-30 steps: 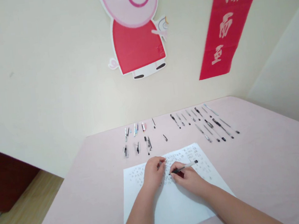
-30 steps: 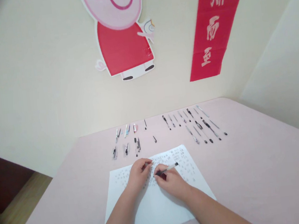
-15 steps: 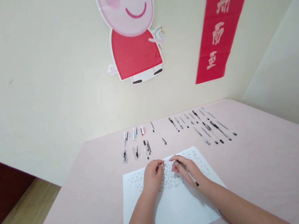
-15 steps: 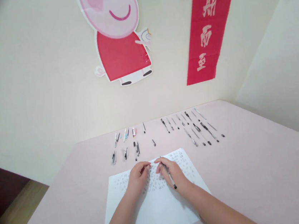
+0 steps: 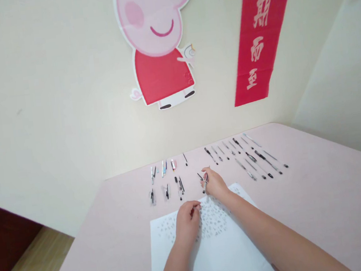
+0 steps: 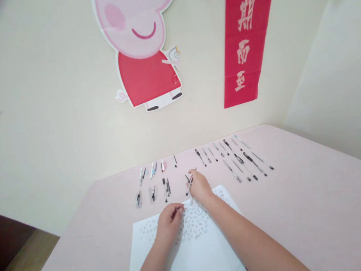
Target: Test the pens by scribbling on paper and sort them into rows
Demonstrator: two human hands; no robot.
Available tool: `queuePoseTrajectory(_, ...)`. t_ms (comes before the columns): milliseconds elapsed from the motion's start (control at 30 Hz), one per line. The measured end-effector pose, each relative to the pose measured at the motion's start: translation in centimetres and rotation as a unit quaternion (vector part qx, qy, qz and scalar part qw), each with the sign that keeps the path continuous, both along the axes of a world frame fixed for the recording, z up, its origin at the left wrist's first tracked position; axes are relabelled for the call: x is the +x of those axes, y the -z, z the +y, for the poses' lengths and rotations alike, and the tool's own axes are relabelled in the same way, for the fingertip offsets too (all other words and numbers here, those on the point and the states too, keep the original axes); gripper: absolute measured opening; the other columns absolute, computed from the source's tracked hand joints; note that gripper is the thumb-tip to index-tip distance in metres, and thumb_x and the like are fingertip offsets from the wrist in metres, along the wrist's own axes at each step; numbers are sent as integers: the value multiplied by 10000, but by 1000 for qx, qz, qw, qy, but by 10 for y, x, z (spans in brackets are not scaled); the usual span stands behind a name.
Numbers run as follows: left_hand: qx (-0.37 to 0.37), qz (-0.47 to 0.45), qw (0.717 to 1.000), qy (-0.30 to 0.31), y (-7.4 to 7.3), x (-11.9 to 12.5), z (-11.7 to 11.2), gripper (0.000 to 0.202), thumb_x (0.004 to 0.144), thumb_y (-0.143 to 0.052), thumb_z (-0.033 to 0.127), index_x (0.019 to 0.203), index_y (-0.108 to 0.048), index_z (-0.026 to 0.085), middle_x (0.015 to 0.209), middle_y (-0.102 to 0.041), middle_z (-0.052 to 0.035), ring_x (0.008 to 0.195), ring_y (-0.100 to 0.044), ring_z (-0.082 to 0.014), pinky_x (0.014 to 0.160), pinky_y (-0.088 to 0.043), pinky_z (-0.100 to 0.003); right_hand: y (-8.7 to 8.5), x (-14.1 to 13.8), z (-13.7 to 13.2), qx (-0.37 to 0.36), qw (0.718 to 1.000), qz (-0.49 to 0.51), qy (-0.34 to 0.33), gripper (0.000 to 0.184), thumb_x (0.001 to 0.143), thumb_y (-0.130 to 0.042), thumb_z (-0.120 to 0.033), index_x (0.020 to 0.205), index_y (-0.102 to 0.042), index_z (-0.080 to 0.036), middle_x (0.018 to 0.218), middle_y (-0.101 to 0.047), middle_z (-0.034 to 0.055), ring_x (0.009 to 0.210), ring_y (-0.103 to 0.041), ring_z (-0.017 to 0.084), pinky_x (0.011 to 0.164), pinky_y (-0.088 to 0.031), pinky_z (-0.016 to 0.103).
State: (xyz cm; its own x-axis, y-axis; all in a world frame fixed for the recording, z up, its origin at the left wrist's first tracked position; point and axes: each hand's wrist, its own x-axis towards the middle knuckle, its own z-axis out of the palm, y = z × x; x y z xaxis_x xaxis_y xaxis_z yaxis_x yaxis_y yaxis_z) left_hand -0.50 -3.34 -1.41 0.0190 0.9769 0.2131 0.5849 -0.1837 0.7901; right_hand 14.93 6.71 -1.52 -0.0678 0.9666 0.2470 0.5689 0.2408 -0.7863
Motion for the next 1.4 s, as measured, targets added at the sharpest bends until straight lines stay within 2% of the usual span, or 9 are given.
queuePoseTrajectory(100,0,-1,1000,0,0,0,0,194,793,-497,191,855,-680,178,806,-682,-57,764,-604,-189,716,-447,-322,4,-6,5,12,998,-50,35,436,687,-617,-138,1109,-511,-166,863,-570,34,788,-532,171,732,-393,282)
queuePoseTrajectory(367,-1,-12,1000,-2,-2,0,0,200,792,-489,201,843,-682,190,815,-688,-58,778,-614,-199,722,-451,-329,7,-9,7,19,992,-116,39,384,750,-572,-110,1121,-536,-198,942,-616,61,861,-564,194,727,-363,280)
queuePoseTrajectory(667,-5,-37,999,-14,-5,1,-1,199,790,-493,230,824,-686,191,797,-688,-54,760,-623,-197,710,-463,-320,3,-5,2,34,993,-107,23,362,744,-514,-82,1087,-558,-191,834,-626,34,754,-563,167,687,-368,260)
queuePoseTrajectory(833,-8,-128,990,-65,0,0,3,230,769,-547,317,890,-680,174,815,-689,-63,723,-627,-190,685,-488,-325,-3,-14,-4,51,995,74,-52,326,728,-502,-103,1038,-526,-200,814,-592,7,707,-562,142,693,-428,263)
queuePoseTrajectory(933,-45,-232,966,-105,1,0,6,347,728,-612,406,962,-657,153,777,-675,-59,612,-613,-159,599,-504,-306,-5,-24,-8,33,974,191,-121,308,721,-503,-117,1010,-499,-223,799,-575,-12,694,-563,128,687,-449,261)
queuePoseTrajectory(1000,-63,-302,942,-129,-1,-1,8,430,694,-658,443,1009,-640,151,831,-678,-70,624,-629,-151,602,-520,-297,-7,-30,-12,10,956,237,-171,296,726,-528,-136,1004,-489,-228,794,-571,-11,704,-562,128,689,-455,266)
queuePoseTrajectory(1167,-77,-395,898,-177,-9,-2,7,510,685,-692,446,1097,-616,154,1030,-679,-115,770,-665,-173,689,-534,-297,-8,-41,-21,-40,926,275,-258,294,727,-618,-194,991,-495,-231,800,-568,-12,676,-547,121,666,-461,272)
queuePoseTrajectory(1300,-76,-401,904,-128,-17,-3,5,417,709,-674,417,1029,-663,149,1043,-693,-117,914,-654,-210,754,-518,-296,-5,-45,-25,-63,911,277,-297,319,735,-645,-204,1014,-492,-219,805,-562,-19,644,-536,102,638,-456,253)
queuePoseTrajectory(1400,-69,-403,904,-127,-19,-4,4,372,701,-680,394,977,-679,144,1039,-699,-120,949,-649,-227,780,-512,-312,-2,-46,-25,-64,904,279,-317,323,742,-649,-201,1027,-496,-210,808,-559,-17,658,-540,101,645,-455,248)
